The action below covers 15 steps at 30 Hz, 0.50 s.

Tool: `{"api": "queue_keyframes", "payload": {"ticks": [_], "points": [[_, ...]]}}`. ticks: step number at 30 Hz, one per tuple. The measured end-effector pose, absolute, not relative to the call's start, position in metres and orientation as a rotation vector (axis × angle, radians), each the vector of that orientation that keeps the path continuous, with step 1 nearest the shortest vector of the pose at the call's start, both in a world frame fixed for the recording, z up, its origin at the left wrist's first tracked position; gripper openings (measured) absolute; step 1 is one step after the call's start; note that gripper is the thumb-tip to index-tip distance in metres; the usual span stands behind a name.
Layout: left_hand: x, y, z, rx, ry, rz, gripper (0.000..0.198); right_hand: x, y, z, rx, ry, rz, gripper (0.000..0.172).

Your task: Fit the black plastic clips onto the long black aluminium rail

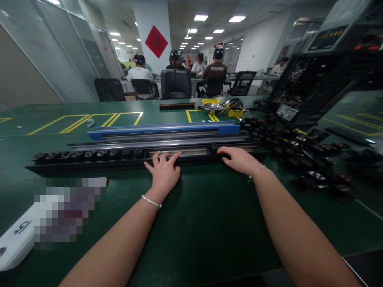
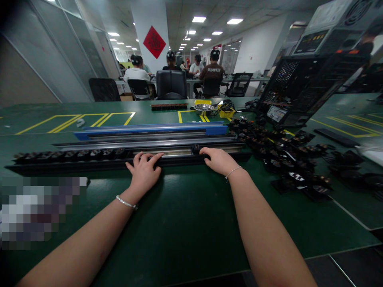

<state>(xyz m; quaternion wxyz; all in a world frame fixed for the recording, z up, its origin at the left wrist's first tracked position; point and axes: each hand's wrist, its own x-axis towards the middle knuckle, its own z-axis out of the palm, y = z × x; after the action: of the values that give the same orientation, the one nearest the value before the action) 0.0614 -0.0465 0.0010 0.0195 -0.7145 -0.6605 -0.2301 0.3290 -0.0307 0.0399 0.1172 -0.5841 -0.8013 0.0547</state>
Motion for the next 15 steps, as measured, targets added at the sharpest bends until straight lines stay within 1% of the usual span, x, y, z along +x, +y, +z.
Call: {"api": "queue_keyframes", "payload": {"ticks": [15], "points": [[0.0622, -0.0475, 0.0038, -2.222, -2.100, -0.674, 0.051, 0.3343, -0.0300, 0.0398, -1.740, -2.330, 0.139, 0.031]]}}
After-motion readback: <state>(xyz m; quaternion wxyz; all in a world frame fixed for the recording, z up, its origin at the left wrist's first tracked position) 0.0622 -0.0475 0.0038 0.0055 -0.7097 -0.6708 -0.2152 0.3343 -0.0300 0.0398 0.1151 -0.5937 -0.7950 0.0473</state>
